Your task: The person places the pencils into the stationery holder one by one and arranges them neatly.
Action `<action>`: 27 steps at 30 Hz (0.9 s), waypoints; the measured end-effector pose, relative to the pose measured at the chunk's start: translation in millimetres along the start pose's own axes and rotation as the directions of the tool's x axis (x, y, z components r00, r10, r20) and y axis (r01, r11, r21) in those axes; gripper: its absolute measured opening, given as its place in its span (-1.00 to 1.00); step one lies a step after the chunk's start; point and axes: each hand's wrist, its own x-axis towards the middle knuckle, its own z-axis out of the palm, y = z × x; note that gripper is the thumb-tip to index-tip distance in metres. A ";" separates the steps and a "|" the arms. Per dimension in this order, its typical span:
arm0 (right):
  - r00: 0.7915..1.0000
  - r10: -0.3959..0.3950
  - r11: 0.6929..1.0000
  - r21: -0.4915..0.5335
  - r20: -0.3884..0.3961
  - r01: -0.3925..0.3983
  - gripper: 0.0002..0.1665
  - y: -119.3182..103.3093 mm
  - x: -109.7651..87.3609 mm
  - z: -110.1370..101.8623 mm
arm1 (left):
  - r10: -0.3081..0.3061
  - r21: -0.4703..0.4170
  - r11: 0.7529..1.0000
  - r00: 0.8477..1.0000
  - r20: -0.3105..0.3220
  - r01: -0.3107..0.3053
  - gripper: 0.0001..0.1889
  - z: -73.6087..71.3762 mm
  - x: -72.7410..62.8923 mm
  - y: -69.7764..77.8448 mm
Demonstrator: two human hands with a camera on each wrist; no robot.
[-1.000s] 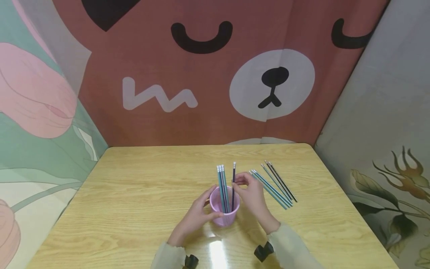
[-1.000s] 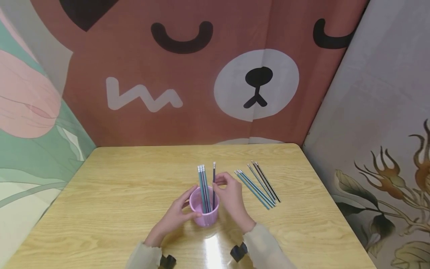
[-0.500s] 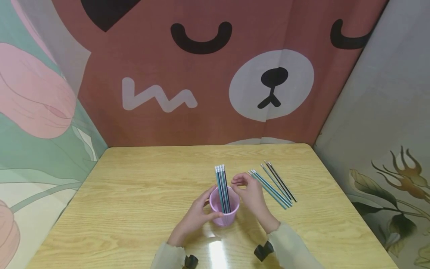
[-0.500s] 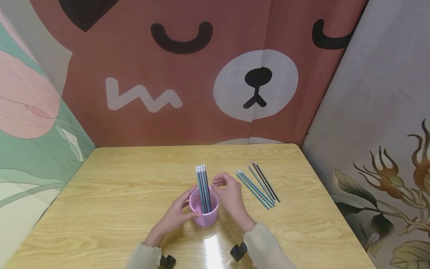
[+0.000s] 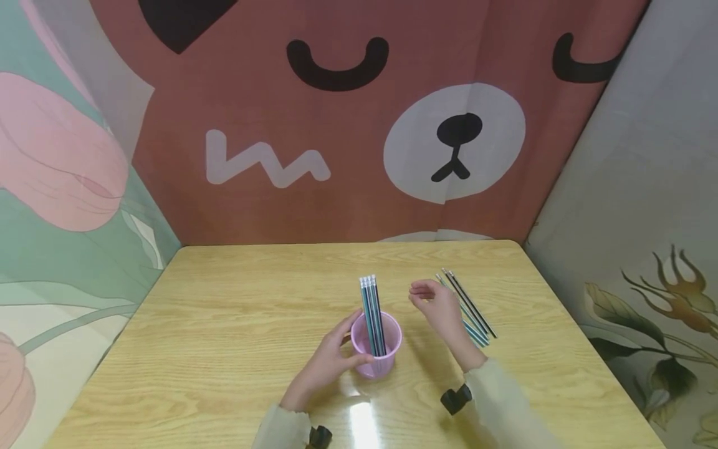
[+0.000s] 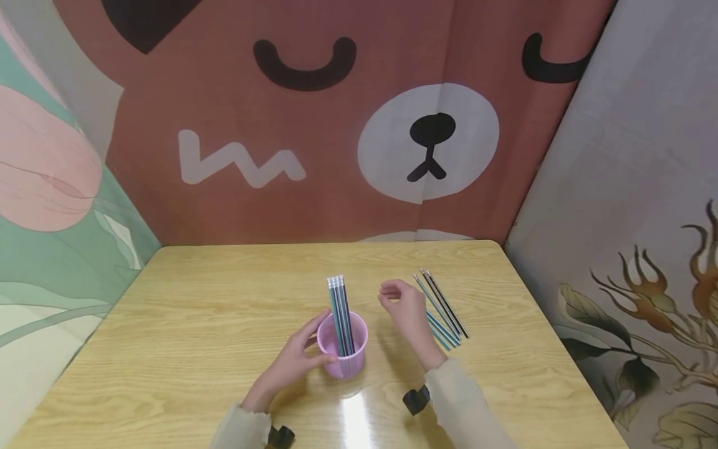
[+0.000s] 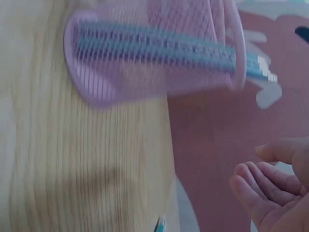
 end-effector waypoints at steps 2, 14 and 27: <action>1.000 0.006 0.999 -0.050 0.004 -0.005 -0.74 8.5 3.7 -5.3 | -0.007 0.000 1.000 1.000 0.002 0.007 -0.02 0.6 0.0 -0.2; 0.982 0.139 0.950 -0.299 0.127 -0.095 -0.76 54.6 14.2 -12.7 | -0.005 -0.008 1.000 1.000 -0.004 0.004 -0.02 0.8 0.0 -0.3; 0.968 0.151 0.895 -0.444 0.202 -0.047 -0.79 81.8 17.9 -5.2 | -0.025 0.002 1.000 1.000 -0.005 0.025 -0.01 1.3 0.0 -1.2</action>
